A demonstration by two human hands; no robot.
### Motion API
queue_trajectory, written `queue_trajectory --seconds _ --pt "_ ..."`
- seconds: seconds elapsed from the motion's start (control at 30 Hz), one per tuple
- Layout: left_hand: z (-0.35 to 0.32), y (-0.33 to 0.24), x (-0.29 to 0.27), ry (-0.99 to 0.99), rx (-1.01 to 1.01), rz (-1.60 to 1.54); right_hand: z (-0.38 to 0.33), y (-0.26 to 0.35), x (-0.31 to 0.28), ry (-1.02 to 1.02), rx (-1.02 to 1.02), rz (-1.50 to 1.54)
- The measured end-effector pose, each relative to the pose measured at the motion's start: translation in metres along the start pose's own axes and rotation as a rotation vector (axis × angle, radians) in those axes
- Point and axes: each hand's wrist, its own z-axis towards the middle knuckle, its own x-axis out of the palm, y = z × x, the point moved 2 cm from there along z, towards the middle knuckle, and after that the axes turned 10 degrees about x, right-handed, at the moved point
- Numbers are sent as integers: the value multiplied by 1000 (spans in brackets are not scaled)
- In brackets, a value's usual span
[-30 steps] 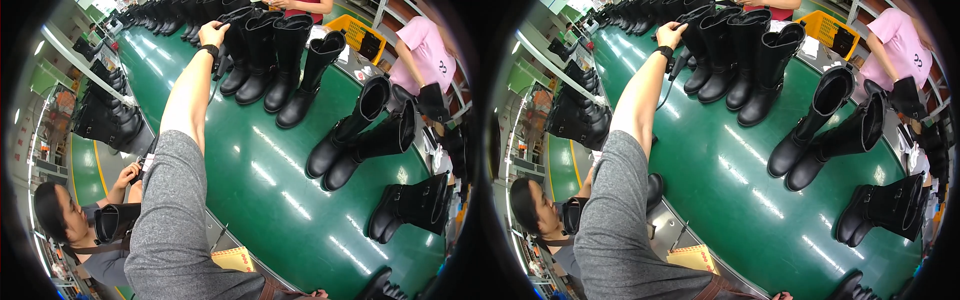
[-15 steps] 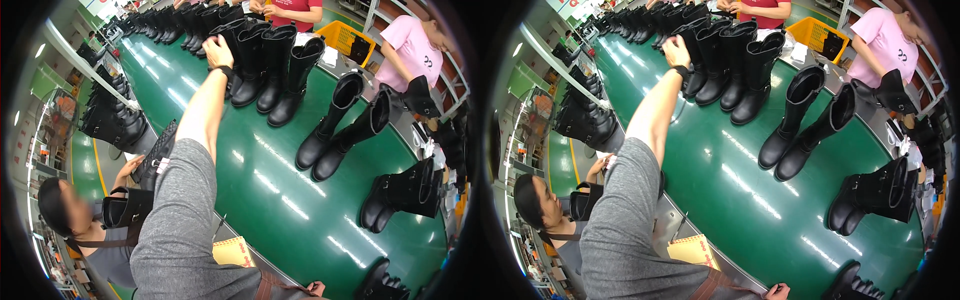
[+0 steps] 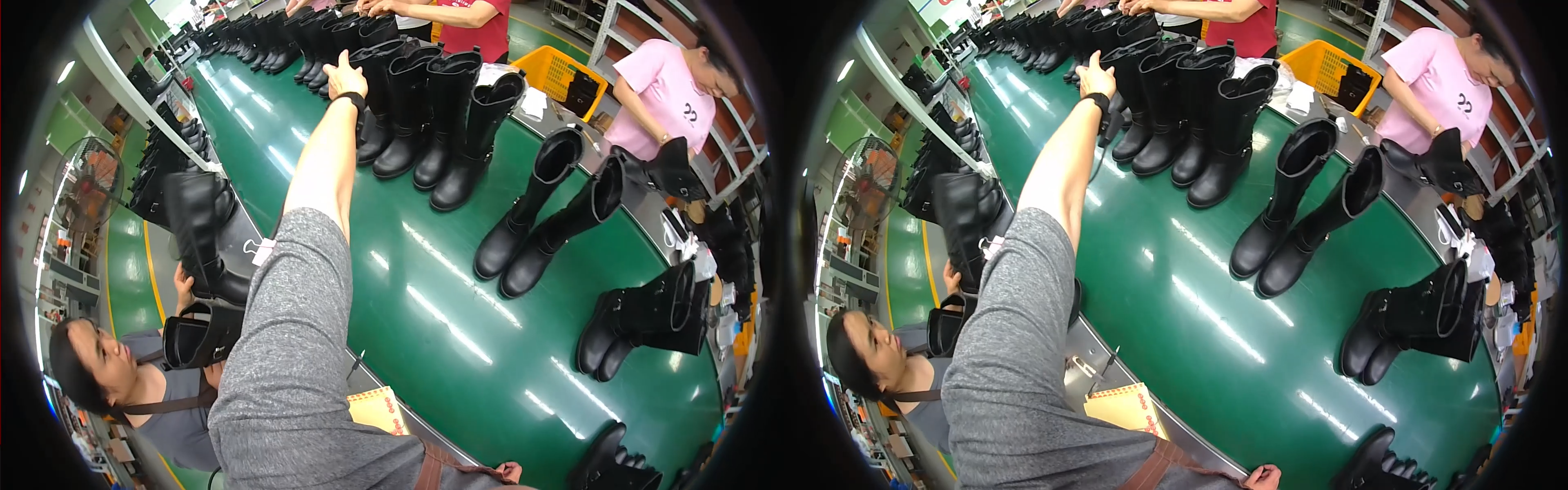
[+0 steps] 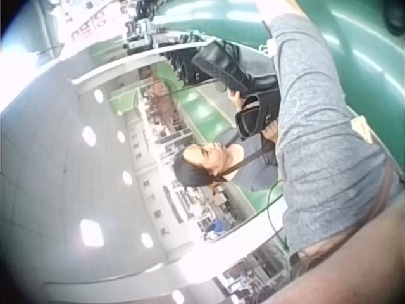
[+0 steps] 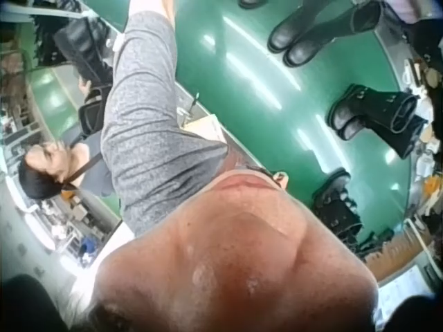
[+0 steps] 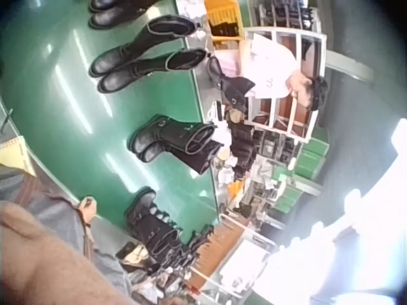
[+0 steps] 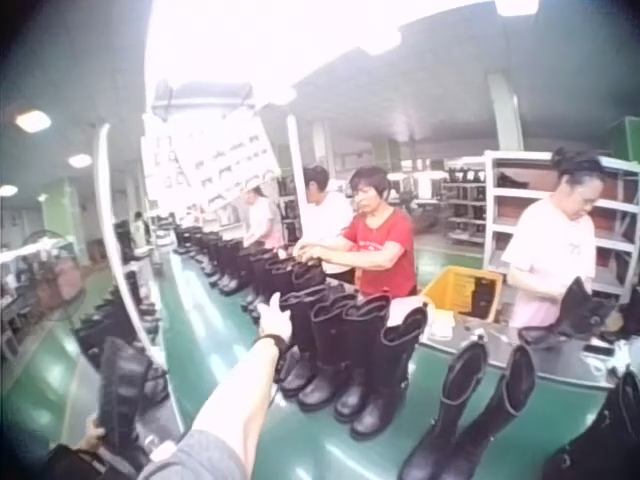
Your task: Inspecting pairs of black boots for defects, checking zippers and hardware, and placing them on a conveyor belt.
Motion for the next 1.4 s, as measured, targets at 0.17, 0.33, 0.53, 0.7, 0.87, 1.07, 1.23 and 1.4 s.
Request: queue_trajectory --seconds 0.17,0.33,0.53,0.7,0.87,1.07,1.23,1.4 --pt "41 31 24 209 241 44 -25 99 -43 86 138 -263" --pt "53 28 43 135 197 73 -19 94 -45 155 166 -294" --pt "68 58 48 112 302 -3 -23 92 -32 82 88 -330" --pt "33 47 46 192 241 -61 -26 95 -31 67 111 -293" --pt "66 61 49 166 221 -92 -24 102 -37 48 78 -291" --pt "41 46 52 135 280 -122 -24 105 -41 28 71 -330" --pt "73 79 59 132 210 -113 -24 100 -38 81 93 -367" --pt "45 57 72 207 217 -280 -25 86 -35 -31 32 -374"
